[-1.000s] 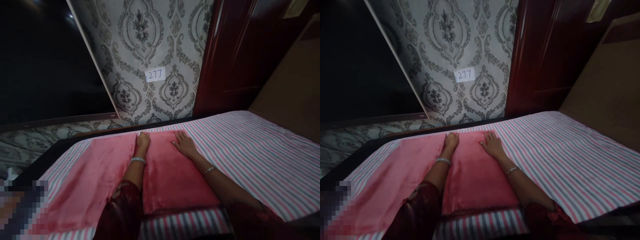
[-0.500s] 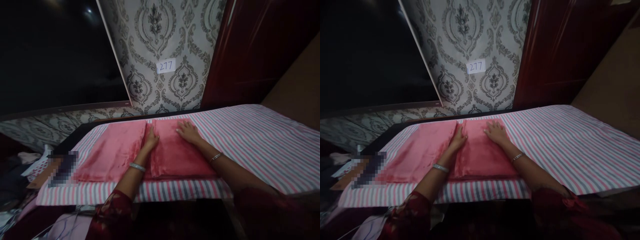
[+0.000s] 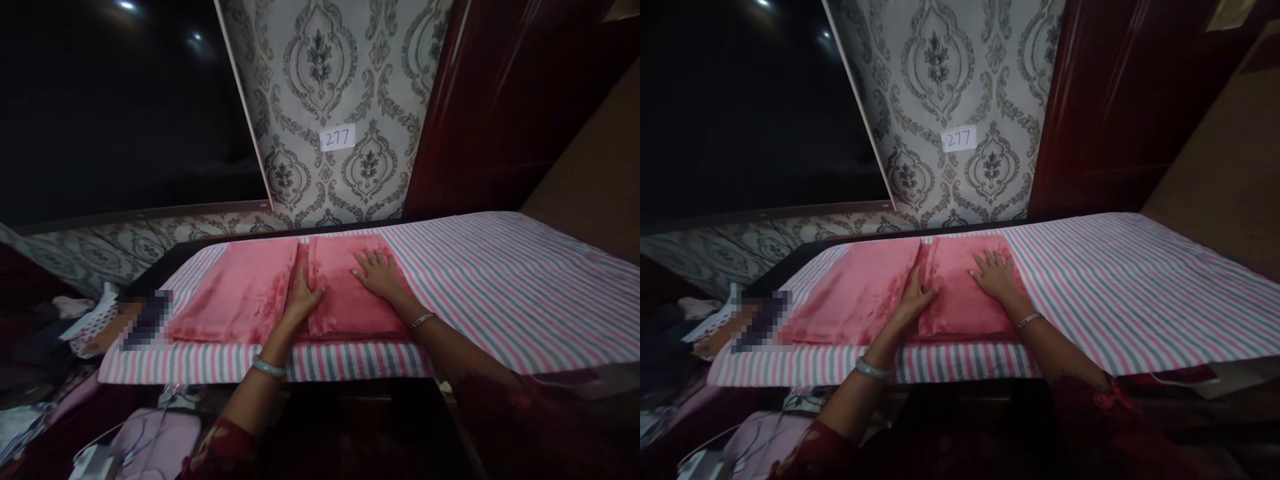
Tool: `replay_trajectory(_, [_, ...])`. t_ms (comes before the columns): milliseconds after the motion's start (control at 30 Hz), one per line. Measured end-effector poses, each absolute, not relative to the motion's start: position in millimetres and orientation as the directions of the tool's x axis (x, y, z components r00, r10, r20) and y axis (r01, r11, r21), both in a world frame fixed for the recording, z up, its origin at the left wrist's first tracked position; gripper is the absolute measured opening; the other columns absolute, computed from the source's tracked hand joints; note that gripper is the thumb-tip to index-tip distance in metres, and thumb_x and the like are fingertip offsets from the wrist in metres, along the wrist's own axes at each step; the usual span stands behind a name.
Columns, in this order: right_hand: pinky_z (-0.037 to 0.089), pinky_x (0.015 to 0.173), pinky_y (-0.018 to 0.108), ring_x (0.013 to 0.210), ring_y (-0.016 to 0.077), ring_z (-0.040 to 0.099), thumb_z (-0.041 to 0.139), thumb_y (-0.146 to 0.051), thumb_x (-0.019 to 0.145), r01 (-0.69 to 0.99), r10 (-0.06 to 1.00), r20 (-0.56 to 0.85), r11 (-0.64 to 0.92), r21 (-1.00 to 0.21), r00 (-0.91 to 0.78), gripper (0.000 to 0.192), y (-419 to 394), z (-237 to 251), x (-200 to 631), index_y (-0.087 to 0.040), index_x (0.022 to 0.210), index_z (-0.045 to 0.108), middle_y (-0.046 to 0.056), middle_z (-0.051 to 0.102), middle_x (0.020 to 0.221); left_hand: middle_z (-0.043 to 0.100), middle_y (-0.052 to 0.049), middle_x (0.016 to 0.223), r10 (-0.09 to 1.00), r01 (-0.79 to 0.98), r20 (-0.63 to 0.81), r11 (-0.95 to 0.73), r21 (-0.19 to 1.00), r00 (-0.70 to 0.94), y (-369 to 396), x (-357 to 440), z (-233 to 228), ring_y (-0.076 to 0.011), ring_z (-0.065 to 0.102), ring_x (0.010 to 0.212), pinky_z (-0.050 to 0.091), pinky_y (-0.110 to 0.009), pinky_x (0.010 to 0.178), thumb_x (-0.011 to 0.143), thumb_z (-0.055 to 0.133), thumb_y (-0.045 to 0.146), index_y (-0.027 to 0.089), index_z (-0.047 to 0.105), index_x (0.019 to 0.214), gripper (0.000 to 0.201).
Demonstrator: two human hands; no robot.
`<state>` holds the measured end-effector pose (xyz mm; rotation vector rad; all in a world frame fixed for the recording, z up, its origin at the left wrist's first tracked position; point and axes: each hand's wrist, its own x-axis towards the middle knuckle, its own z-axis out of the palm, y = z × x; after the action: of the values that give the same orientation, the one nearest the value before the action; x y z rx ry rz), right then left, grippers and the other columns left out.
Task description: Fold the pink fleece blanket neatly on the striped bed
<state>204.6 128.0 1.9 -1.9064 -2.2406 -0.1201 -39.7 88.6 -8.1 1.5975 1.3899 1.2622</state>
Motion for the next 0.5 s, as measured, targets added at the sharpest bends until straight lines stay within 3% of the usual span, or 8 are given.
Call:
replay_trajectory(133, [0.02,0.117,0.063,0.149,0.035,0.026,0.031,-0.055,0.101,0.985,0.967,0.217,0.152,-0.079,-0.132,0.062,126,2,203,-0.027,0.156,0.038,0.009,0.031,0.164,0.033,-0.012,0.162,0.979,0.393,0.204,-0.187,0.9,-0.002,67,-38,-12,-0.0311,0.026,0.152,0.018,-0.046,0.126,0.075,0.073,0.021,0.022,0.033,0.155,0.09])
replay_trajectory(300, [0.021,0.117,0.063,0.149,0.0337,0.026,0.031,-0.055,0.101,0.983,0.966,0.222,0.158,-0.097,-0.134,0.061,125,1,203,-0.027,0.156,0.038,0.009,0.031,0.164,0.044,-0.013,0.156,0.985,0.472,0.167,-0.13,0.872,-0.037,65,-33,-2,-0.0262,0.035,0.148,0.023,-0.043,0.124,0.077,0.062,0.009,0.021,0.039,0.151,0.079])
replay_trajectory(500, [0.014,0.119,0.061,0.151,0.0333,0.022,0.029,-0.056,0.103,0.982,0.976,0.175,0.149,-0.116,-0.127,0.062,123,9,202,-0.027,0.157,0.035,0.009,0.029,0.165,0.034,-0.011,0.163,0.988,0.423,0.122,-0.069,0.904,-0.099,49,-38,-5,-0.0269,0.034,0.149,0.032,-0.04,0.12,0.079,0.072,0.028,0.023,0.029,0.157,0.089])
